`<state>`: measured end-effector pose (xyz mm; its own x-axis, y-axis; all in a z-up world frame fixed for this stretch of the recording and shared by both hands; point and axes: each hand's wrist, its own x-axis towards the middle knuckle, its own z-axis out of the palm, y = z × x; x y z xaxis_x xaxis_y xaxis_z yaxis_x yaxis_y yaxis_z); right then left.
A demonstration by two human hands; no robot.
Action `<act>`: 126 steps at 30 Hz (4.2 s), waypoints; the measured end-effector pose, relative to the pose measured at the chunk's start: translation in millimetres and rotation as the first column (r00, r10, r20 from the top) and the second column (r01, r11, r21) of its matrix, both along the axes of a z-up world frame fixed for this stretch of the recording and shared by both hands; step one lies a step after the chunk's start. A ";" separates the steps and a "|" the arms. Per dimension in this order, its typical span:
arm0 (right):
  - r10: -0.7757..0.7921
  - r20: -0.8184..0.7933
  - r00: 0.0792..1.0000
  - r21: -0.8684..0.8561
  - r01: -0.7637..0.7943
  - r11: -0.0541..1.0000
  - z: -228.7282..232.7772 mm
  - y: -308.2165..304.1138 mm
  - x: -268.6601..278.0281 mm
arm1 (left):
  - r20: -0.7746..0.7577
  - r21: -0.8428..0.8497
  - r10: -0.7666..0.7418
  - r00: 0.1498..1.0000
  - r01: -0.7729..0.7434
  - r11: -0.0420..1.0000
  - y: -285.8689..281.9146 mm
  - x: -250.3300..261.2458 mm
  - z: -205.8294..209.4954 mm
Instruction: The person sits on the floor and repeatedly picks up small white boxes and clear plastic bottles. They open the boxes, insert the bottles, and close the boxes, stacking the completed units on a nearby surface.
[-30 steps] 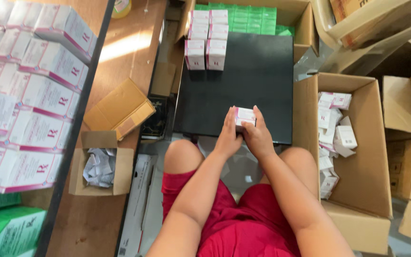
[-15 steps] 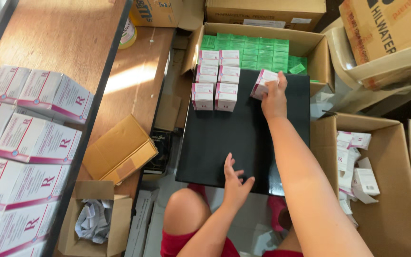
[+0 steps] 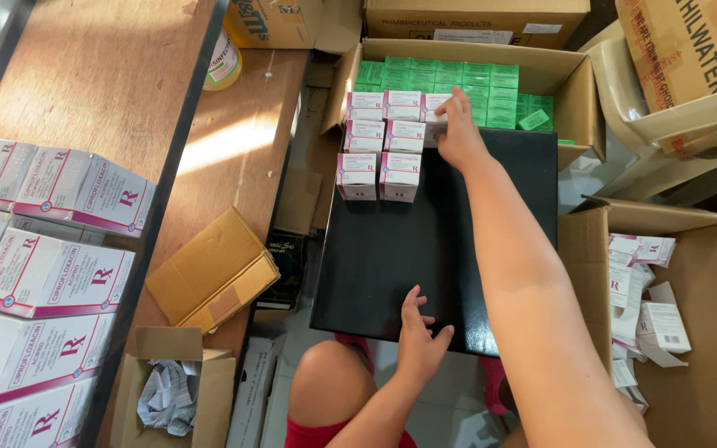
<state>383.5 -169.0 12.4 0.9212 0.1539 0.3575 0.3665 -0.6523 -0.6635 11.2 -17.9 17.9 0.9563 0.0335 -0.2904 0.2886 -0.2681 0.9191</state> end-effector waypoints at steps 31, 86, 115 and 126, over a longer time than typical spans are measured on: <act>-0.601 -0.770 0.215 -0.253 0.763 0.595 -128.4 -268.7 -926.4 | 0.408 0.223 -0.455 0.792 0.397 0.890 -41.9 -58.1 21.4; -0.778 -0.561 -0.283 -0.043 0.948 -0.314 -143.0 -265.1 -871.4 | -0.053 -0.300 -0.771 0.635 0.726 0.618 -276.7 -184.0 -103.0; -0.528 -0.328 0.783 0.655 0.591 0.470 -63.0 -157.0 -563.8 | 0.629 0.286 -0.090 0.772 -0.122 0.951 -30.5 24.1 -46.2; -0.231 -0.891 0.392 0.364 0.919 0.154 -205.8 -297.8 -416.0 | 0.662 0.508 -0.263 0.702 -0.163 0.846 -44.9 20.7 -33.8</act>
